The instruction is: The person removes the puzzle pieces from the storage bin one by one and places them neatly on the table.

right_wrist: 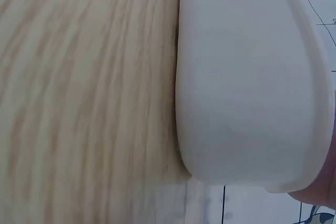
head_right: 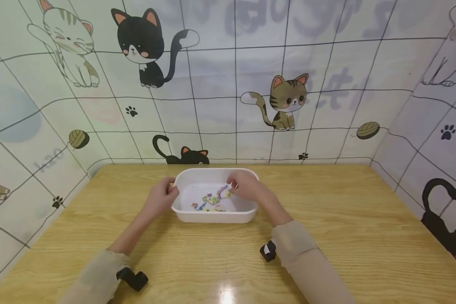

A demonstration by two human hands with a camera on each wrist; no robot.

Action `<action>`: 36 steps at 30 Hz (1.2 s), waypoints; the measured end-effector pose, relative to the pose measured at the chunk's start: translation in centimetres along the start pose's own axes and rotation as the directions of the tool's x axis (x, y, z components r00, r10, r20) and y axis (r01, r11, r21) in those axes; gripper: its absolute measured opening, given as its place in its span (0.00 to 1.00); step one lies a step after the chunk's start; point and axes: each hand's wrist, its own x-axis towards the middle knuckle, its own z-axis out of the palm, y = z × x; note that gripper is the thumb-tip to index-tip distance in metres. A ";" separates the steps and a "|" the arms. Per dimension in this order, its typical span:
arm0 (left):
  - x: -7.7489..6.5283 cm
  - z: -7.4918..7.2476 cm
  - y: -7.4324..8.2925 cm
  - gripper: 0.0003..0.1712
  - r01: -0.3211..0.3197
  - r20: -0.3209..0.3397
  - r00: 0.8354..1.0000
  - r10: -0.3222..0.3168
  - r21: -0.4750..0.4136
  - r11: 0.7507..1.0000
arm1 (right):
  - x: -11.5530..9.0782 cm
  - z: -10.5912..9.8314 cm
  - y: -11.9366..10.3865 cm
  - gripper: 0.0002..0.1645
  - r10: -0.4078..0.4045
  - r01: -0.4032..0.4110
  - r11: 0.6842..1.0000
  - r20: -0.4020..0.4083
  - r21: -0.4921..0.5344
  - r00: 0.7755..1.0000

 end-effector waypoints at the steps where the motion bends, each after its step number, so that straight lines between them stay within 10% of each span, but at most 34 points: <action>1: 0.0 0.1 0.1 0.23 0.002 -0.002 1.000 -0.002 0.003 1.000 | 0.1 0.0 0.0 0.15 0.005 -0.005 1.000 0.008 -0.008 1.000; 19: -0.1 0.3 0.2 0.22 0.014 0.000 1.000 -0.014 -0.028 1.000 | 0.8 1.1 0.2 0.10 0.158 -0.157 0.987 0.085 -0.021 0.984; 36: -0.2 0.5 0.2 0.24 0.055 0.012 0.998 -0.054 -0.093 0.994 | -0.6 -0.1 -0.1 0.01 0.086 -0.090 0.984 0.030 0.153 0.996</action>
